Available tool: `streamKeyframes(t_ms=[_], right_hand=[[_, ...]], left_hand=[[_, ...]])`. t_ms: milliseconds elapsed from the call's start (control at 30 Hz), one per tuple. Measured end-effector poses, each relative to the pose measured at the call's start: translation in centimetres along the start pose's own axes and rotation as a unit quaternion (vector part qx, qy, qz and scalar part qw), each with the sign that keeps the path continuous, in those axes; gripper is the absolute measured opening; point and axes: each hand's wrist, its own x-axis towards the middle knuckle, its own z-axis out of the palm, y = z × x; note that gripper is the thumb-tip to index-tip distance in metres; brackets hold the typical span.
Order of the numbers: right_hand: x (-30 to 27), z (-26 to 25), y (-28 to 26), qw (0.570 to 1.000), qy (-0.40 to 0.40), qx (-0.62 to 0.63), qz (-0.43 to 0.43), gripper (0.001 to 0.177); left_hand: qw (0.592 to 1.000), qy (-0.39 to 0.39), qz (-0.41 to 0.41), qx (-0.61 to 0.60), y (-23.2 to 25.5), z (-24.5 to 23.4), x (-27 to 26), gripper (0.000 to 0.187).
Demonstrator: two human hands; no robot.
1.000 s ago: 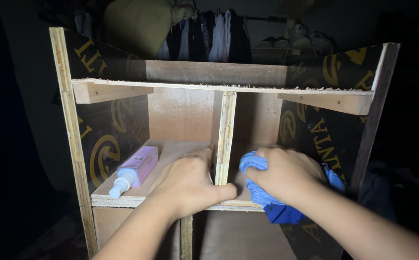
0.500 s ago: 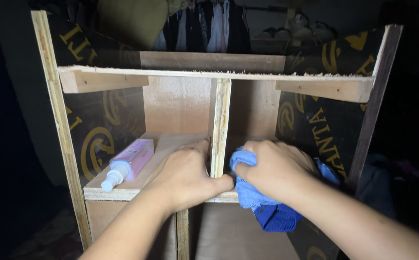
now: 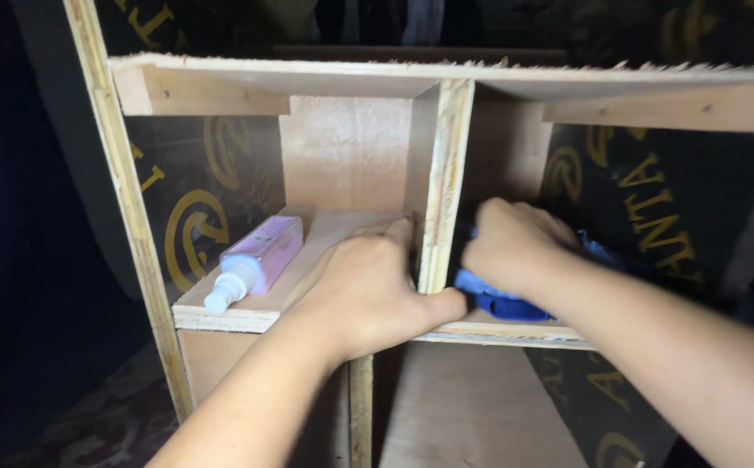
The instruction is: Clean the interior of a wooden shelf using a cloth and spray solution.
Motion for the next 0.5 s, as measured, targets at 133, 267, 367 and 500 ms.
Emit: streamKeyframes(t_ms=[133,267,367,500], right_hand=[[1.5,0.4,-0.7,0.998,-0.016,-0.02,-0.056,0.048],[1.0,-0.2,-1.1,0.999,-0.018,0.016,-0.032,0.058],[0.9,-0.2,-1.0,0.999,-0.024,0.004,-0.03,0.056],[-0.5,-1.1,-1.6,0.999,-0.028,0.01,-0.015,0.055]], left_hand=[[1.0,0.003,0.004,0.014,-0.1,0.0,0.1,0.076],[1.0,-0.009,-0.007,0.019,-0.1,-0.2,0.1,0.078],[1.0,-0.004,0.0,0.017,-0.5,0.0,0.4,0.077],[1.0,-0.005,0.028,-0.01,-1.2,0.2,0.5,0.083]])
